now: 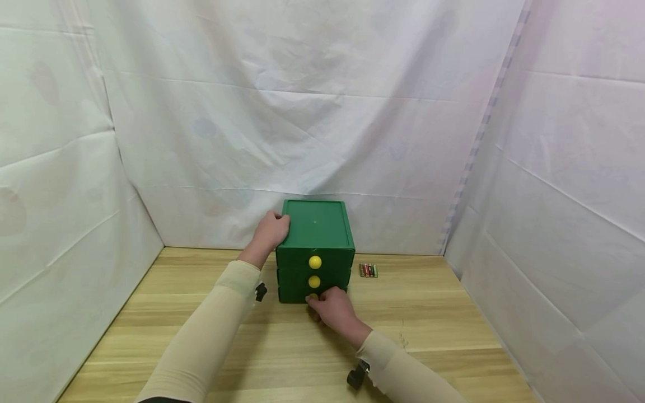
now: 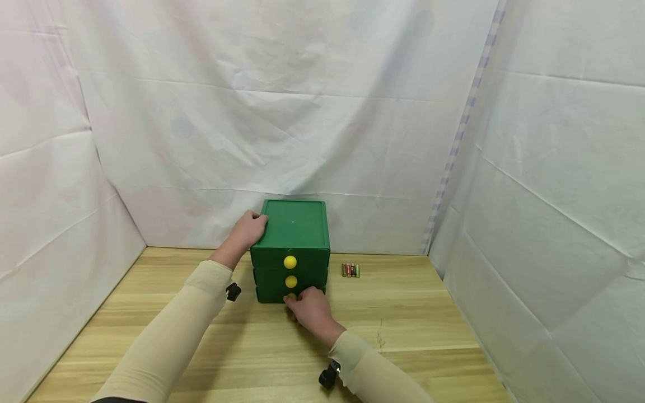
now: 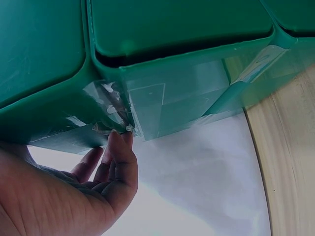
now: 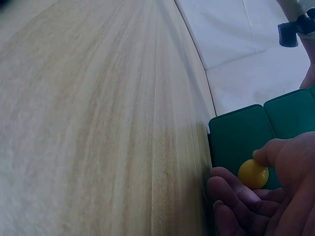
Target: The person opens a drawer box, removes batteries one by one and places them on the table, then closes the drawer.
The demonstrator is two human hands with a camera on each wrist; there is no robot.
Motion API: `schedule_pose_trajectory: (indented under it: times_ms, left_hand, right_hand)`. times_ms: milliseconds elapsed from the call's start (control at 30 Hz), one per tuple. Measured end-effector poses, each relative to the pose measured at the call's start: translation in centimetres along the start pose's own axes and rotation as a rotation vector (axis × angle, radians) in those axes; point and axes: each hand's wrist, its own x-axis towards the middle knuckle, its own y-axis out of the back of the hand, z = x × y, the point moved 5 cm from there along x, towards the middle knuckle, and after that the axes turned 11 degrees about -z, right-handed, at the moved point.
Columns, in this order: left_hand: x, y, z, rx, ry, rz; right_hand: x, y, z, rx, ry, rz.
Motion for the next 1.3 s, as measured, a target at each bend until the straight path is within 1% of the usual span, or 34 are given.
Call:
schedule_pose_trajectory:
  times_ms: [233,433,700,867,1100,1300]
  left_hand:
    - [-0.3,0.0,0.0,-0.003,0.001,-0.003]
    - [-0.4,0.2,0.1,-0.012,0.005,-0.010]
    - [-0.5,0.2,0.1,-0.006,0.014,-0.016]
    - [-0.4,0.1,0.3,-0.015,0.017,-0.026]
    - [-0.5,0.2,0.3,-0.021,0.026,-0.026]
    - [-0.5,0.2,0.3,-0.020,0.025,-0.026]
  right_hand:
    - [0.0,0.0,0.1,-0.016,-0.004,-0.003]
    - [-0.6,-0.3,-0.1,-0.031,0.000,-0.025]
    - [-1.2,-0.4,0.0,-0.036,0.007,-0.031]
    - [-1.8,-0.2,-0.3,-0.042,0.026,-0.036]
    - [-2.6,-0.3,-0.5,-0.099,-0.011,-0.073]
    - [-3.3,-0.5,-0.6,-0.119,-0.015,-0.085]
